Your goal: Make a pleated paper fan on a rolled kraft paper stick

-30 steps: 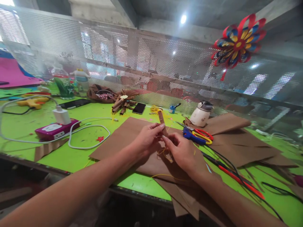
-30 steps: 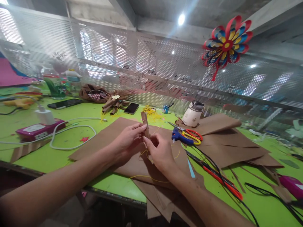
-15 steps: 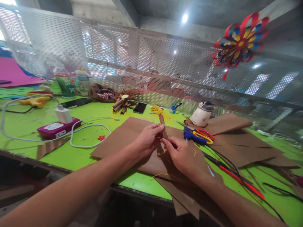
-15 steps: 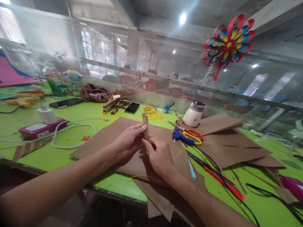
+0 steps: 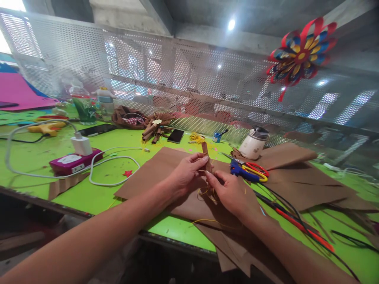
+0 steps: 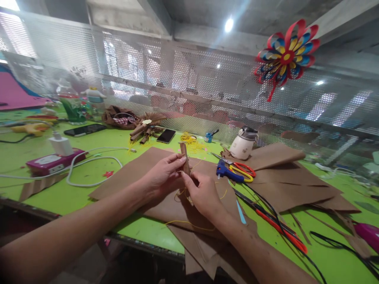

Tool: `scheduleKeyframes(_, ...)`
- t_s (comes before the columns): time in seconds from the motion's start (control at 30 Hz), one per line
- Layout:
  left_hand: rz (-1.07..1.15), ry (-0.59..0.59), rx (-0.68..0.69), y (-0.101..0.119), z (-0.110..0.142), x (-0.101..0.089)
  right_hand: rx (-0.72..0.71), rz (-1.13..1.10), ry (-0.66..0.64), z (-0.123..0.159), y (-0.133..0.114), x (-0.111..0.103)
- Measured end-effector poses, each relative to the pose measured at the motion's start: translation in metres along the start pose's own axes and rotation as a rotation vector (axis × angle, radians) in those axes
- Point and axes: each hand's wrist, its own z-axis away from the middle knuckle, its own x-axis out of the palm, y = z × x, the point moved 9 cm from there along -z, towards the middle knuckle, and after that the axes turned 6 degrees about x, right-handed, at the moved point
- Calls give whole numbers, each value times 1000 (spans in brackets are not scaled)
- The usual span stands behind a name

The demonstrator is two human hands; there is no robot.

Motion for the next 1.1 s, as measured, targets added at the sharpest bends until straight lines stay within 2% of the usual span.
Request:
scheduleKeyframes(0.33, -33, 15, -16, 2, 3, 2, -74, 3, 72, 4, -5, -6)
scheduleKeyframes(0.57, -58, 46, 3, 1, 2, -4, -279, -168, 192, 3, 0, 6)
scheduleKeyframes(0.7, -63, 49, 38, 3, 2, -3, -324, -215, 217, 0, 6, 13)
scheduleKeyframes(0.83, -60, 47, 51, 4, 0, -4, -357, -254, 204, -1, 3, 11)
scheduleKeyframes(0.97, -27, 1, 15, 0, -3, -5, -318, -208, 169, 2, -4, 4)
scheduleKeyframes(1.1, 17, -28, 1, -2, -5, -6, -315, -201, 111, 3, -4, 8)
